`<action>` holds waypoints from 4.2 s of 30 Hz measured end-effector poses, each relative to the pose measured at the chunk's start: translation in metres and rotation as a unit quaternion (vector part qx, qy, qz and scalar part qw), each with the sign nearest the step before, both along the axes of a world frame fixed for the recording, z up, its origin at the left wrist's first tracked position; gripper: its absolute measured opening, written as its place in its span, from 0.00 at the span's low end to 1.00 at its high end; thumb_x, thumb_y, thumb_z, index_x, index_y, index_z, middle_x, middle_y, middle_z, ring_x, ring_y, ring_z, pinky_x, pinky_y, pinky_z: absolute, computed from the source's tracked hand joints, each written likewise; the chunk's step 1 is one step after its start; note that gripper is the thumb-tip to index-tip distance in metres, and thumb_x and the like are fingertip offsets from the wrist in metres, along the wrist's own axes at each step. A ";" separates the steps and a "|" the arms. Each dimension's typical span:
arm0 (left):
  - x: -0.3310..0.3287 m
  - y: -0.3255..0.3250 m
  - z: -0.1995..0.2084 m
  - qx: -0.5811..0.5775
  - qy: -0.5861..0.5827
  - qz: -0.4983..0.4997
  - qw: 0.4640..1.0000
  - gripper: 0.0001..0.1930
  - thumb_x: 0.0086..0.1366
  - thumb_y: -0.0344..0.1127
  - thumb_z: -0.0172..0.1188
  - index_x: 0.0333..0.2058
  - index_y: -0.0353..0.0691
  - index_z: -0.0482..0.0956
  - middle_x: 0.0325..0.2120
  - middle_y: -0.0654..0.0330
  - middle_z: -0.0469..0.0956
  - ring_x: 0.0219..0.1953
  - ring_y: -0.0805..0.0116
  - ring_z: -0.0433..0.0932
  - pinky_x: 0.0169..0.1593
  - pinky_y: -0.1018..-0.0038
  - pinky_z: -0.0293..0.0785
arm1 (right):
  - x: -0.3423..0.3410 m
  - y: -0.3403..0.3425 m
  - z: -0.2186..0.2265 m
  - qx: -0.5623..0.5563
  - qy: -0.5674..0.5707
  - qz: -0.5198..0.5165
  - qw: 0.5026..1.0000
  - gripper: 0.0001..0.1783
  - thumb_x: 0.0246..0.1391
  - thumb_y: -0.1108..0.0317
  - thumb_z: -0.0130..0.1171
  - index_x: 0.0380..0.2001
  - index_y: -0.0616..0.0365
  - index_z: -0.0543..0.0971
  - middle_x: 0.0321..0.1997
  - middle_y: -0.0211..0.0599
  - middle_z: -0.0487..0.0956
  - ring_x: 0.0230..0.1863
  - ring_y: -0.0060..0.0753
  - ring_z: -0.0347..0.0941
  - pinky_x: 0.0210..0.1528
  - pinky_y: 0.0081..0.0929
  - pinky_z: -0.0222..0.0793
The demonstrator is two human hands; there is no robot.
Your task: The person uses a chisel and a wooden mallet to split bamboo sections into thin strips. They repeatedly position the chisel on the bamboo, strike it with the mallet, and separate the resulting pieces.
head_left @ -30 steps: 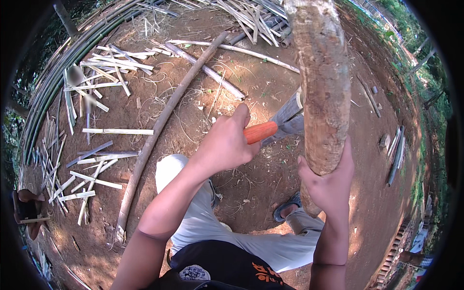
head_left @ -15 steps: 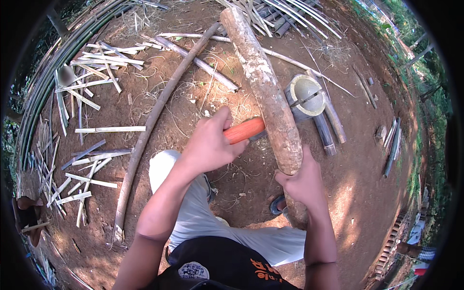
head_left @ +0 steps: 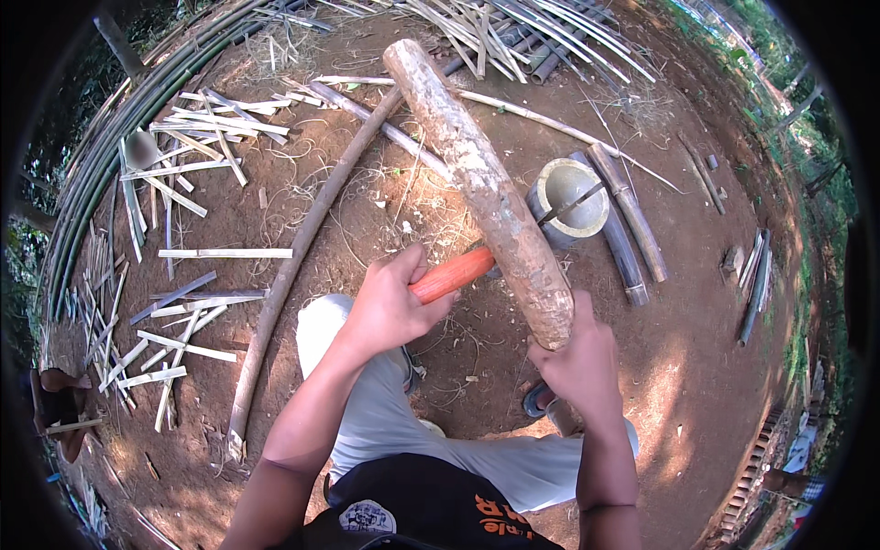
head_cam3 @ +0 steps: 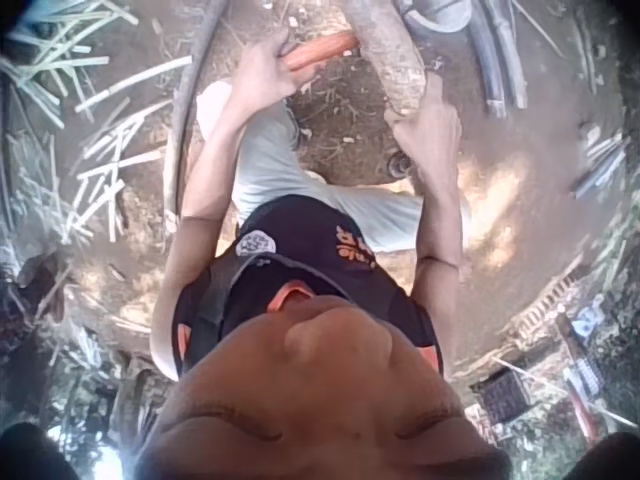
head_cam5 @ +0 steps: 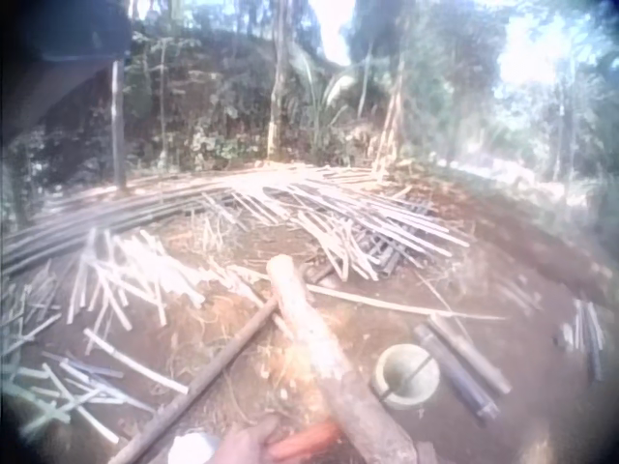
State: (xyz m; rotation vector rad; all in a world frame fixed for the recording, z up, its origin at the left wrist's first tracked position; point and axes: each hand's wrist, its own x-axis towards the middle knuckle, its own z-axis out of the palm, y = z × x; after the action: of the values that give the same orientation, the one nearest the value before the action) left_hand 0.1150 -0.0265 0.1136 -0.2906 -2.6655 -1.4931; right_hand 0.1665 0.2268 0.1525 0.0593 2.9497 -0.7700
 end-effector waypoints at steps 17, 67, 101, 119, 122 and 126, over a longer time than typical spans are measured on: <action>0.004 0.022 -0.005 -0.014 0.016 0.008 1.000 0.26 0.51 0.36 0.77 0.24 0.40 0.61 0.15 0.57 0.62 0.18 0.62 0.61 0.25 0.67 0.65 | 0.005 0.006 -0.005 -0.133 0.123 -0.069 0.981 0.34 0.40 0.67 0.70 0.52 0.62 0.69 0.37 0.62 0.82 0.41 0.66 0.81 0.44 0.51 0.76; 0.003 -0.013 -0.092 -0.064 -0.089 -0.018 0.994 0.17 0.56 0.37 0.70 0.41 0.36 0.78 0.26 0.48 0.83 0.32 0.57 0.87 0.39 0.65 0.80 | -0.025 0.018 -0.033 -0.039 -0.067 0.014 0.997 0.33 0.37 0.65 0.72 0.49 0.64 0.75 0.37 0.61 0.83 0.41 0.62 0.82 0.48 0.48 0.76; -0.096 0.033 -0.073 -0.311 -0.167 -0.011 0.936 0.18 0.58 0.49 0.64 0.36 0.39 0.84 0.35 0.46 0.85 0.41 0.48 0.84 0.50 0.57 0.80 | -0.003 0.050 -0.017 -0.268 0.354 -0.029 0.896 0.34 0.43 0.70 0.73 0.54 0.68 0.71 0.45 0.49 0.81 0.43 0.41 0.82 0.46 0.35 0.79; -0.093 0.060 -0.042 -0.390 -0.185 -0.028 0.902 0.11 0.60 0.34 0.63 0.41 0.38 0.86 0.40 0.53 0.86 0.42 0.57 0.87 0.47 0.64 0.83 | -0.031 0.115 -0.108 -0.151 0.009 -0.172 0.973 0.35 0.36 0.76 0.70 0.53 0.66 0.74 0.45 0.47 0.83 0.43 0.43 0.81 0.50 0.36 0.75; -0.092 0.060 -0.037 -0.394 -0.179 -0.029 0.901 0.11 0.60 0.34 0.63 0.40 0.39 0.86 0.39 0.53 0.86 0.41 0.57 0.87 0.46 0.64 0.83 | -0.030 0.120 -0.066 -0.245 0.127 -0.143 0.951 0.33 0.38 0.78 0.69 0.53 0.66 0.74 0.45 0.40 0.82 0.43 0.36 0.79 0.51 0.34 0.74; -0.092 0.054 -0.050 -0.387 -0.167 -0.006 0.907 0.12 0.58 0.34 0.60 0.37 0.35 0.86 0.36 0.49 0.86 0.40 0.54 0.87 0.45 0.61 0.83 | -0.036 0.112 -0.001 -0.206 0.377 -0.123 0.894 0.29 0.43 0.81 0.68 0.52 0.68 0.73 0.45 0.40 0.80 0.44 0.34 0.79 0.50 0.30 0.74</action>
State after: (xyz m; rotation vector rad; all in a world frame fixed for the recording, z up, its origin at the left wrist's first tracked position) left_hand 0.0234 0.0277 0.0634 -0.0842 -3.4191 -0.4222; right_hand 0.1310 0.3392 0.1512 0.1319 3.4070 -1.8033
